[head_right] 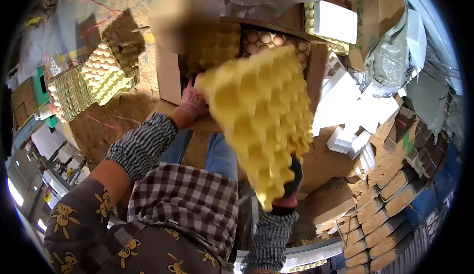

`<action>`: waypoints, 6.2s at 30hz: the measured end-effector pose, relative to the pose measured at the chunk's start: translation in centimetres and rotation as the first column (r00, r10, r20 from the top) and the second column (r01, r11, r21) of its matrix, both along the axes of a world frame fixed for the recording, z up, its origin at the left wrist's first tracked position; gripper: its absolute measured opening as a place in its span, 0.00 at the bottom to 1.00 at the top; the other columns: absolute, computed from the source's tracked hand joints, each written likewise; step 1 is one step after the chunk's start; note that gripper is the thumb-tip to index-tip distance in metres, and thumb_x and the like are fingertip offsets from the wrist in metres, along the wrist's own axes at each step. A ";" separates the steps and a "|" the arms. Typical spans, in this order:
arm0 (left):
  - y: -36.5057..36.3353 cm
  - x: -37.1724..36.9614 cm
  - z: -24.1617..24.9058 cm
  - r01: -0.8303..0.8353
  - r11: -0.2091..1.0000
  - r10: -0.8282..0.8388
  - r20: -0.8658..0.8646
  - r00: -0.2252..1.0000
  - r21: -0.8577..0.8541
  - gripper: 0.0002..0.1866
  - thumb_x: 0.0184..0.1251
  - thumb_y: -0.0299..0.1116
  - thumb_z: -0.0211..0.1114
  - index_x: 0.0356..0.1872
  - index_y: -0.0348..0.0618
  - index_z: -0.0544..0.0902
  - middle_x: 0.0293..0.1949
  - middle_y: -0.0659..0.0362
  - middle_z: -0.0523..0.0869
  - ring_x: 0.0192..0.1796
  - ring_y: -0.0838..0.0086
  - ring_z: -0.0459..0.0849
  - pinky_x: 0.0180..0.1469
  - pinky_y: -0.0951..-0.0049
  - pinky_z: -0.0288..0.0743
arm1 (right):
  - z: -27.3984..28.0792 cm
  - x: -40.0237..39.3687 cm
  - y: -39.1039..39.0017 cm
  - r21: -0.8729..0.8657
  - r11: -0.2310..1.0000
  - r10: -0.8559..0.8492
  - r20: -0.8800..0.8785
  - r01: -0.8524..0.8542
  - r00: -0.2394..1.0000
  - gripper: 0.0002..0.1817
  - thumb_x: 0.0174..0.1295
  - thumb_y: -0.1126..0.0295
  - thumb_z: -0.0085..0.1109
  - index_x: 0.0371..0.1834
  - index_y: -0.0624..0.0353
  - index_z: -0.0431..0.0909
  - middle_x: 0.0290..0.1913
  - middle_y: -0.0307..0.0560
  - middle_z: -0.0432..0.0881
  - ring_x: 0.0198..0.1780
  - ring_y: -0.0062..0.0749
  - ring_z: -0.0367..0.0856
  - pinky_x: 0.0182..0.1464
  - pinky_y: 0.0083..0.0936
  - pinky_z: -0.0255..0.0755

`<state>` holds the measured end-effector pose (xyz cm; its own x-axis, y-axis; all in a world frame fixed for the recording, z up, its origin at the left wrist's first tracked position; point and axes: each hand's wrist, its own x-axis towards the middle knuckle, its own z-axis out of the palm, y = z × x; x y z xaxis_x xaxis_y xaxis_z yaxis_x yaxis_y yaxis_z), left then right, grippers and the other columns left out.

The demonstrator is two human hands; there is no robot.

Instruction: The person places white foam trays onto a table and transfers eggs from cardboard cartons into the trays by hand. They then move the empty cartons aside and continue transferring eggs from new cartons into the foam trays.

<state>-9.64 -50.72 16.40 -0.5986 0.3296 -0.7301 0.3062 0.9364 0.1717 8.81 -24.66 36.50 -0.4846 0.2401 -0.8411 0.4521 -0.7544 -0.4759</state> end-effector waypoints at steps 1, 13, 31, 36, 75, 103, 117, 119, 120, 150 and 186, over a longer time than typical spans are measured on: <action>-1.3 0.3 1.0 -0.079 0.987 0.083 -0.018 0.996 0.142 0.50 0.45 0.51 0.75 0.72 0.48 0.64 0.75 0.48 0.56 0.75 0.40 0.53 0.71 0.38 0.55 | 4.0 -2.0 -0.9 -0.114 0.963 -0.232 0.110 0.245 0.966 0.19 0.71 0.60 0.50 0.58 0.59 0.76 0.52 0.47 0.83 0.49 0.36 0.83 0.51 0.33 0.78; -7.2 -0.8 35.8 -0.036 0.411 -0.023 0.050 0.998 0.911 0.43 0.41 0.34 0.72 0.66 0.39 0.69 0.61 0.46 0.74 0.61 0.50 0.74 0.62 0.57 0.72 | 18.3 -2.1 -7.4 0.446 0.895 -0.027 0.035 0.009 0.999 0.18 0.64 0.70 0.64 0.54 0.69 0.80 0.45 0.46 0.86 0.43 0.29 0.85 0.45 0.26 0.79; -17.9 11.5 47.9 -0.054 0.808 0.229 -0.228 0.946 0.587 0.45 0.39 0.51 0.76 0.64 0.49 0.74 0.59 0.54 0.75 0.62 0.52 0.71 0.62 0.51 0.67 | 23.7 -11.9 -22.0 -0.048 0.833 0.517 -0.287 -0.551 0.807 0.31 0.72 0.49 0.52 0.64 0.67 0.70 0.59 0.51 0.79 0.55 0.36 0.81 0.54 0.29 0.78; -22.2 12.8 46.7 -0.206 0.672 0.354 -0.064 0.933 0.711 0.43 0.45 0.48 0.77 0.66 0.46 0.72 0.63 0.49 0.72 0.65 0.49 0.69 0.64 0.50 0.67 | 25.1 -16.4 -25.6 0.136 0.608 0.787 -0.237 -0.782 0.570 0.22 0.64 0.66 0.64 0.58 0.66 0.77 0.49 0.46 0.84 0.46 0.31 0.84 0.47 0.25 0.78; -60.9 -6.4 -2.7 -0.790 -0.084 0.780 0.534 0.327 0.607 0.40 0.46 0.43 0.82 0.62 0.45 0.76 0.57 0.50 0.79 0.57 0.63 0.79 0.61 0.64 0.72 | -32.3 -33.9 -50.9 -0.065 0.645 0.747 0.268 -0.762 0.609 0.27 0.60 0.76 0.62 0.66 0.62 0.71 0.56 0.50 0.82 0.55 0.34 0.81 0.59 0.27 0.74; -65.8 -11.8 -7.3 -0.926 -0.223 0.855 0.517 -0.035 0.305 0.23 0.67 0.43 0.68 0.59 0.43 0.80 0.57 0.50 0.83 0.57 0.67 0.80 0.59 0.68 0.74 | -33.6 -27.8 -54.2 -0.118 0.709 0.690 0.323 -0.695 0.648 0.27 0.59 0.76 0.62 0.65 0.62 0.72 0.54 0.52 0.82 0.55 0.37 0.81 0.59 0.28 0.74; -65.2 -18.3 -12.4 -0.955 0.293 0.906 0.308 0.289 0.036 0.32 0.63 0.54 0.59 0.54 0.33 0.82 0.53 0.41 0.84 0.57 0.48 0.82 0.62 0.56 0.73 | -34.0 -28.3 -54.2 -0.119 0.709 0.689 0.325 -0.695 0.648 0.27 0.59 0.77 0.62 0.64 0.62 0.72 0.54 0.52 0.82 0.55 0.39 0.81 0.58 0.29 0.74; -65.1 -17.0 -14.6 -0.953 0.246 0.910 0.298 0.289 0.175 0.32 0.63 0.55 0.59 0.54 0.34 0.82 0.52 0.41 0.84 0.57 0.49 0.82 0.61 0.57 0.73 | -33.9 -27.8 -54.2 -0.127 0.715 0.686 0.318 -0.687 0.655 0.27 0.59 0.77 0.62 0.64 0.62 0.72 0.53 0.52 0.82 0.55 0.39 0.81 0.58 0.29 0.74; -65.0 -17.0 -14.5 -0.929 0.192 0.910 0.298 0.289 0.317 0.32 0.63 0.57 0.60 0.53 0.34 0.82 0.51 0.41 0.85 0.57 0.50 0.82 0.60 0.57 0.74 | -33.9 -27.8 -54.2 -0.127 0.720 0.681 0.324 -0.683 0.657 0.27 0.59 0.77 0.62 0.64 0.62 0.72 0.53 0.52 0.82 0.55 0.39 0.81 0.58 0.29 0.74; -61.7 -14.2 -11.3 -0.799 -0.241 0.850 0.517 0.100 0.551 0.27 0.61 0.46 0.72 0.56 0.40 0.77 0.48 0.53 0.84 0.50 0.70 0.81 0.55 0.69 0.75 | -33.3 -26.3 -52.8 -0.142 0.717 0.682 0.348 -0.683 0.643 0.27 0.58 0.78 0.62 0.63 0.62 0.72 0.52 0.54 0.82 0.54 0.42 0.81 0.58 0.31 0.74; -50.1 18.6 27.3 -0.042 -0.617 0.785 0.610 -0.113 0.786 0.26 0.66 0.39 0.70 0.60 0.34 0.75 0.41 0.61 0.81 0.44 0.81 0.74 0.47 0.77 0.72 | 5.3 -22.1 -56.7 0.295 -0.164 0.954 -0.194 -0.941 -0.227 0.26 0.56 0.79 0.62 0.62 0.62 0.73 0.50 0.56 0.82 0.54 0.46 0.81 0.58 0.33 0.74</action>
